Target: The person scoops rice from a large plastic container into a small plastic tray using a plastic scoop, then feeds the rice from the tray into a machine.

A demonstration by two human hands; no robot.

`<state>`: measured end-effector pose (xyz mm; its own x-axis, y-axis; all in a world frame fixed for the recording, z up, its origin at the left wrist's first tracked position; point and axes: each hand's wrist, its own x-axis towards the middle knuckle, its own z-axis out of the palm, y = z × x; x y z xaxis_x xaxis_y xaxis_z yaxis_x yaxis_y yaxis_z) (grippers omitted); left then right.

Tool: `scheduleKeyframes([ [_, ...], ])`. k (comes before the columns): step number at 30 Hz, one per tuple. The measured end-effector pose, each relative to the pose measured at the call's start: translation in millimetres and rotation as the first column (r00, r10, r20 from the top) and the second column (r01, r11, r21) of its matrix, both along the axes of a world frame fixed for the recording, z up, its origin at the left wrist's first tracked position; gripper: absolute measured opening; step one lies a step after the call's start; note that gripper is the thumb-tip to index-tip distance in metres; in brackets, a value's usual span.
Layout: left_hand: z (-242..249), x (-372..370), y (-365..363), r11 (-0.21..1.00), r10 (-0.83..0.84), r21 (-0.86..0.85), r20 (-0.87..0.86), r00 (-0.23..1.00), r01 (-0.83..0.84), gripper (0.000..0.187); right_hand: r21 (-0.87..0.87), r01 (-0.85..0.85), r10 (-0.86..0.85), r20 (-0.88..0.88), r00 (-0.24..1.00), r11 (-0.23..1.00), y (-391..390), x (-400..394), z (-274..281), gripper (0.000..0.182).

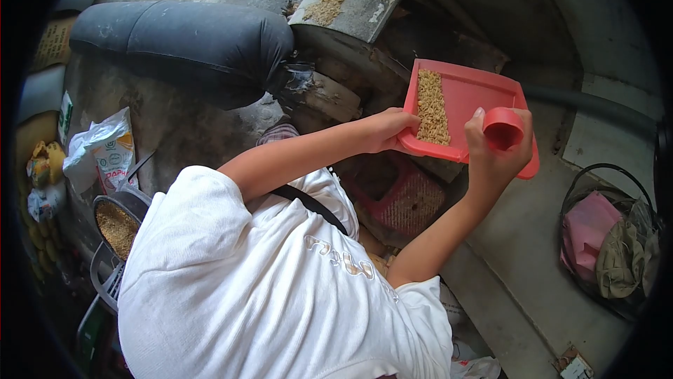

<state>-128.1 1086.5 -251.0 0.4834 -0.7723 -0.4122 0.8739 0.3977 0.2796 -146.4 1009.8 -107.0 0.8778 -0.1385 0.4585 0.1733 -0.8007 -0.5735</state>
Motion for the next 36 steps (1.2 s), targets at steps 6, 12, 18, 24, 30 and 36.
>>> scheduleKeyframes([
  [6, -3.7, -1.5, -3.1, 1.0, 0.0, -0.023, 0.001, 1.0, 0.0, 0.024, -0.005, -0.013, 0.013, 0.004, 1.0, 1.0, -0.9, -0.2, 0.4, 0.02],
  [12, -3.9, -1.9, -5.1, 0.999, 0.007, -0.044, -0.007, 1.0, -0.007, 0.024, 0.018, -0.014, 0.014, -0.008, 1.0, 1.0, -2.6, 1.6, 1.3, 0.02],
  [18, -2.0, -3.2, -3.8, 0.999, -0.013, -0.037, -0.012, 1.0, 0.013, 0.021, 0.051, -0.025, 0.027, -0.034, 0.999, 0.998, -7.1, 4.9, -0.2, 0.02],
  [24, -1.6, -2.1, -3.8, 1.0, 0.007, -0.016, -0.014, 1.0, -0.007, 0.019, 0.044, -0.032, 0.033, -0.027, 0.999, 0.999, -8.7, 6.5, -2.2, 0.02],
  [30, 3.7, -0.6, -0.5, 1.0, 0.008, -0.003, -0.005, 1.0, -0.008, 0.018, 0.031, -0.034, 0.034, -0.021, 0.999, 0.999, -7.4, 5.9, -1.3, 0.02],
  [36, 4.7, -1.0, -2.1, 1.0, 0.002, -0.008, -0.007, 1.0, -0.002, 0.018, 0.054, -0.031, 0.033, -0.03, 0.999, 0.998, -7.5, 5.2, -1.3, 0.021],
])
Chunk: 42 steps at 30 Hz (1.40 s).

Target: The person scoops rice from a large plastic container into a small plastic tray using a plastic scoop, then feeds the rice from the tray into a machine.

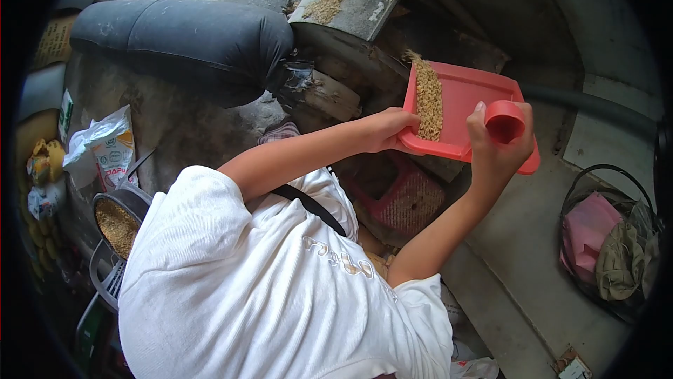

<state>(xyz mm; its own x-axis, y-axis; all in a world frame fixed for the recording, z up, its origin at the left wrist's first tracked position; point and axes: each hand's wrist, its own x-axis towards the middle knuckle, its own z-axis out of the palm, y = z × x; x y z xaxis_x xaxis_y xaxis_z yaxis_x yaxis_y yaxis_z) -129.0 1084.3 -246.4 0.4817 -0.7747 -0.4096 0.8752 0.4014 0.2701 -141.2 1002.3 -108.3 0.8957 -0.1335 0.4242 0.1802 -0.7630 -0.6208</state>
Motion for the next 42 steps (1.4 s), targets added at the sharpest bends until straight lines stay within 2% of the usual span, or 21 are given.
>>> scheduleKeyframes([
  [8, 0.5, 0.5, 1.4, 1.0, 0.006, 0.007, -0.002, 1.0, -0.006, 0.017, 0.01, 0.001, -0.001, -0.004, 1.0, 1.0, 2.0, -0.8, 0.8, 0.021],
  [16, -6.7, 0.6, -0.9, 1.0, -0.008, -0.006, 0.016, 1.0, 0.008, 0.026, -0.018, 0.002, -0.002, 0.007, 1.0, 1.0, 4.6, -0.4, 2.1, 0.021],
  [42, 0.2, 0.0, 3.6, 1.0, -0.012, -0.01, -0.001, 1.0, 0.012, 0.023, -0.024, 0.007, -0.008, -0.026, 1.0, 1.0, 4.9, 1.3, 1.2, 0.023],
])
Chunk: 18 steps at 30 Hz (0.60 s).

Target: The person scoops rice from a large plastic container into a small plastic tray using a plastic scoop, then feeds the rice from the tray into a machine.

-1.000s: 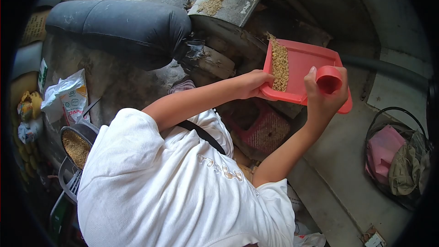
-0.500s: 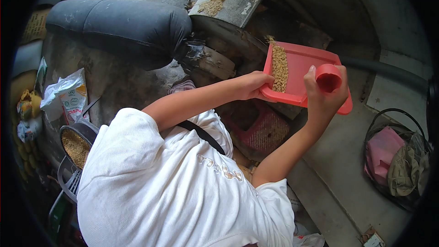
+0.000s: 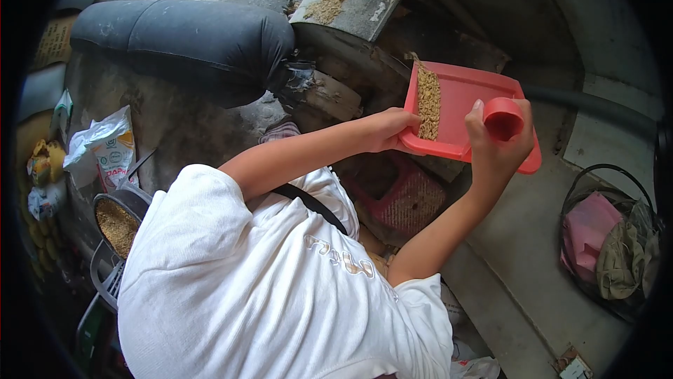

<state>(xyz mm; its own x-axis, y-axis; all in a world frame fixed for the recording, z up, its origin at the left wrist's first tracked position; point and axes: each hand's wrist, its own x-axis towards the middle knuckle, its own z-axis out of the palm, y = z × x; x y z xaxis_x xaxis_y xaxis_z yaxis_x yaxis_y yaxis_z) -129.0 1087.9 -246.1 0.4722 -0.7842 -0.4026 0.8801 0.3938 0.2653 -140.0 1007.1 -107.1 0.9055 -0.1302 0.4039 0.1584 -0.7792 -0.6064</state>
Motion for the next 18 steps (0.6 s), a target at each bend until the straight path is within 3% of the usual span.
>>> scheduleKeyframes([
  [18, -7.7, -4.9, -4.0, 1.0, -0.022, 0.002, -0.002, 1.0, 0.022, 0.027, 0.012, 0.005, -0.005, -0.033, 0.999, 1.0, -3.5, -2.1, -1.0, 0.023],
])
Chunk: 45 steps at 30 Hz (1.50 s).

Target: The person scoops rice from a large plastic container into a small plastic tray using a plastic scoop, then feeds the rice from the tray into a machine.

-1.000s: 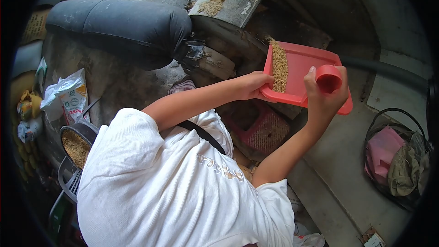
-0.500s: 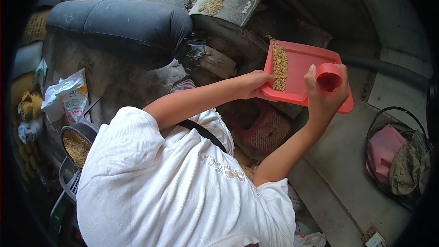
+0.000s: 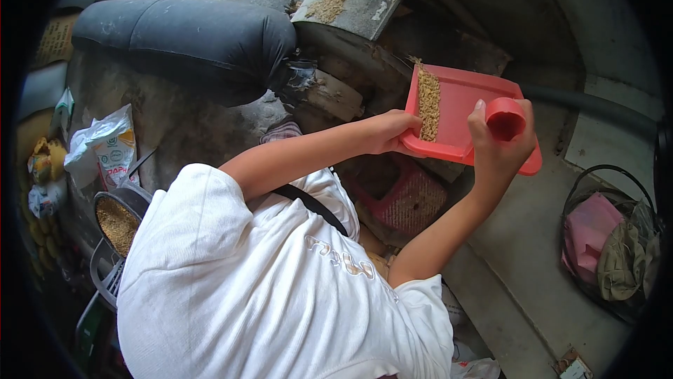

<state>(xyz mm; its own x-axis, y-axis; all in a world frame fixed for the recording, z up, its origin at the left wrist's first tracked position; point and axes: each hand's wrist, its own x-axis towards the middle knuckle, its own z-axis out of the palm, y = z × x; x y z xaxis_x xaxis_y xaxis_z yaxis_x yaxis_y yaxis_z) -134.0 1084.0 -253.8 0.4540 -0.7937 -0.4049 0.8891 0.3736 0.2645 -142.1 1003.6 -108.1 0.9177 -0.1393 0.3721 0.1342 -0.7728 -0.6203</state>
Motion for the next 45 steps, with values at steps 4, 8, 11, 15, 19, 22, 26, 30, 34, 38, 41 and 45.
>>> scheduleKeyframes([
  [4, 0.1, 0.6, -0.8, 0.999, -0.022, 0.032, 0.015, 1.0, 0.021, 0.03, 0.02, -0.01, 0.01, 0.003, 1.0, 1.0, -5.6, 0.8, -2.3, 0.025],
  [8, -4.9, 0.1, -4.3, 1.0, -0.006, 0.014, 0.016, 1.0, 0.005, 0.03, 0.022, -0.007, 0.007, 0.006, 1.0, 1.0, -6.2, 1.2, -1.2, 0.026],
  [11, -5.5, 0.4, -4.2, 1.0, -0.009, 0.007, 0.024, 1.0, 0.009, 0.031, 0.029, -0.016, 0.016, 0.007, 1.0, 0.999, -6.8, 1.7, -1.7, 0.025],
  [15, -1.5, -0.6, -2.7, 1.0, -0.006, 0.016, 0.027, 1.0, 0.005, 0.03, 0.007, -0.014, 0.014, 0.0, 1.0, 1.0, -7.3, 1.8, -1.3, 0.024],
  [19, 1.3, -0.8, -2.0, 1.0, -0.005, 0.028, 0.017, 1.0, 0.005, 0.029, 0.009, -0.017, 0.018, -0.006, 1.0, 1.0, -6.3, 2.5, 0.3, 0.023],
  [22, 0.9, -0.8, -1.5, 1.0, 0.001, 0.021, 0.017, 1.0, -0.002, 0.028, -0.004, -0.041, 0.041, 0.014, 0.999, 0.999, -6.5, 2.2, 0.4, 0.023],
  [26, 0.7, -0.9, -0.7, 1.0, -0.003, 0.014, 0.028, 1.0, 0.002, 0.029, 0.014, -0.024, 0.024, 0.001, 1.0, 1.0, -4.6, 2.2, 0.6, 0.023],
  [30, 2.2, -1.2, 0.0, 1.0, -0.002, 0.023, 0.041, 0.999, 0.001, 0.03, -0.006, -0.014, 0.014, 0.001, 1.0, 1.0, -4.3, 1.5, 0.6, 0.023],
  [34, -1.6, -2.1, -1.4, 1.0, -0.008, 0.011, 0.04, 0.999, 0.007, 0.031, -0.005, -0.012, 0.012, 0.01, 1.0, 1.0, -4.3, 0.5, 0.4, 0.023],
  [38, -1.3, -2.3, -1.6, 1.0, -0.022, 0.017, 0.032, 0.999, 0.022, 0.032, 0.0, -0.014, 0.014, 0.01, 1.0, 1.0, -4.9, -0.5, 0.6, 0.024],
  [41, -1.5, -3.0, -2.5, 0.999, -0.029, 0.028, 0.039, 0.999, 0.028, 0.032, -0.004, -0.016, 0.016, 0.005, 1.0, 1.0, -5.5, -1.1, 0.8, 0.024],
  [45, 1.8, -3.9, -0.5, 0.999, -0.029, 0.023, 0.042, 0.999, 0.028, 0.032, -0.001, -0.014, 0.014, 0.004, 1.0, 1.0, -3.2, -2.3, 2.2, 0.024],
])
